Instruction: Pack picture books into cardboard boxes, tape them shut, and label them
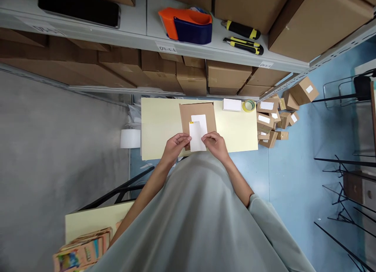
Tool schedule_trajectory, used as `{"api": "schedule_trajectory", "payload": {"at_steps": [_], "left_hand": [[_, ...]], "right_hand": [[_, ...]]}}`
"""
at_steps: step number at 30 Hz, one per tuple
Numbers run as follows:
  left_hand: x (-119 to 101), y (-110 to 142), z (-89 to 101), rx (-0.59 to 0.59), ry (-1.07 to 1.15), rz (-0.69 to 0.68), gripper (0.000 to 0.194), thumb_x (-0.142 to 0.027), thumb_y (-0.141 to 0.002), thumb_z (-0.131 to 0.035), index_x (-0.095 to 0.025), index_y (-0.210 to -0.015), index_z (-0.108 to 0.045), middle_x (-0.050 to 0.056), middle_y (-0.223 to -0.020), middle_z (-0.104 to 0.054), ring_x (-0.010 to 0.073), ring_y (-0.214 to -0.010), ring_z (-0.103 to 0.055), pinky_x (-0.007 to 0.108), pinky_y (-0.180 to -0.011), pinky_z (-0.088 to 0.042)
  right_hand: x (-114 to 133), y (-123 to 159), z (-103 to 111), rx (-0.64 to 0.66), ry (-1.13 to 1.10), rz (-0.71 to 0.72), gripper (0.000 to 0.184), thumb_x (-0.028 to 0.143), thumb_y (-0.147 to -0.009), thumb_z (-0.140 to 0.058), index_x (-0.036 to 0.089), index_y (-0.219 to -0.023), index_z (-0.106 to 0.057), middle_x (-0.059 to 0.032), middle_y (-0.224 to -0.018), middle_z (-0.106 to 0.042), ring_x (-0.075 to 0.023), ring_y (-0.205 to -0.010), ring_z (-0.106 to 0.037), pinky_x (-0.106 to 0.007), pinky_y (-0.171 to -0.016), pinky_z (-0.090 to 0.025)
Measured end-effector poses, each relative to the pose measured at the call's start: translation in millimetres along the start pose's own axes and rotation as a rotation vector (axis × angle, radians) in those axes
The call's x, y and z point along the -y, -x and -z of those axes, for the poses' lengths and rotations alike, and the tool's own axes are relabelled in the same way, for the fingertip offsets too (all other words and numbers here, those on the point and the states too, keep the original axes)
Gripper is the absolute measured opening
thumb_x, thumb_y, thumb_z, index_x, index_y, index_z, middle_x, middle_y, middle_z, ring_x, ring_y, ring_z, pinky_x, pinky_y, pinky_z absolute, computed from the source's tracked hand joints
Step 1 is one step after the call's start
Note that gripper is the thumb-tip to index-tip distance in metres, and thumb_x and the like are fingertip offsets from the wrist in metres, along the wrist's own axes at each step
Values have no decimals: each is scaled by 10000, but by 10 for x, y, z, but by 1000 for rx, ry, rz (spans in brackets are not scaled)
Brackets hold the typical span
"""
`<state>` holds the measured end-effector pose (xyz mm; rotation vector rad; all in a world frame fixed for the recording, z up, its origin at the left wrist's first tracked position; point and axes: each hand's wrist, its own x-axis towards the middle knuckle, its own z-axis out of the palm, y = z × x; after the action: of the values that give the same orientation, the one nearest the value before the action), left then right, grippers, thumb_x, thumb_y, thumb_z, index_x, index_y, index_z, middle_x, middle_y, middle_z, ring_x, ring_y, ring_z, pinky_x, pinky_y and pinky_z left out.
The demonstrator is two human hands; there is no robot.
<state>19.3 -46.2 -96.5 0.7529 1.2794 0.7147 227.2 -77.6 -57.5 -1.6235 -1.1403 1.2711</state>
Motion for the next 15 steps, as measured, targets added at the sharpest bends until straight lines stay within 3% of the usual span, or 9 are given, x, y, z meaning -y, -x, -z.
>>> {"api": "schedule_trajectory", "payload": {"at_steps": [4, 8, 15], "left_hand": [[-10, 0, 20, -4, -44, -10, 605, -757, -707, -875, -211, -933, -745, 54, -853, -766, 215, -786, -694, 394, -818, -606], [-19, 13, 9, -40, -104, -102, 548, -734, -747, -846, -223, -910, -735, 58, -917, -767, 225, -875, -708, 386, -883, -596], [-93, 57, -52, -100, -215, -227, 435, -669, -841, -768, -242, -897, -712, 38, -901, -733, 217, -870, -684, 342, -837, -563]], "right_hand": [[72, 54, 37, -49, 181, 51, 252, 502, -971, -675, 288, -876, -769, -58, -948, -742, -248, -931, -667, -415, -870, -575], [32, 62, 55, -115, 322, 68, 228, 469, -982, -673, 305, -888, -800, -67, -920, -740, -284, -931, -657, -464, -885, -571], [-53, -2, 55, -225, 334, 0, 248, 488, -988, -678, 313, -956, -850, -72, -982, -750, -290, -942, -693, -468, -926, -551]]}}
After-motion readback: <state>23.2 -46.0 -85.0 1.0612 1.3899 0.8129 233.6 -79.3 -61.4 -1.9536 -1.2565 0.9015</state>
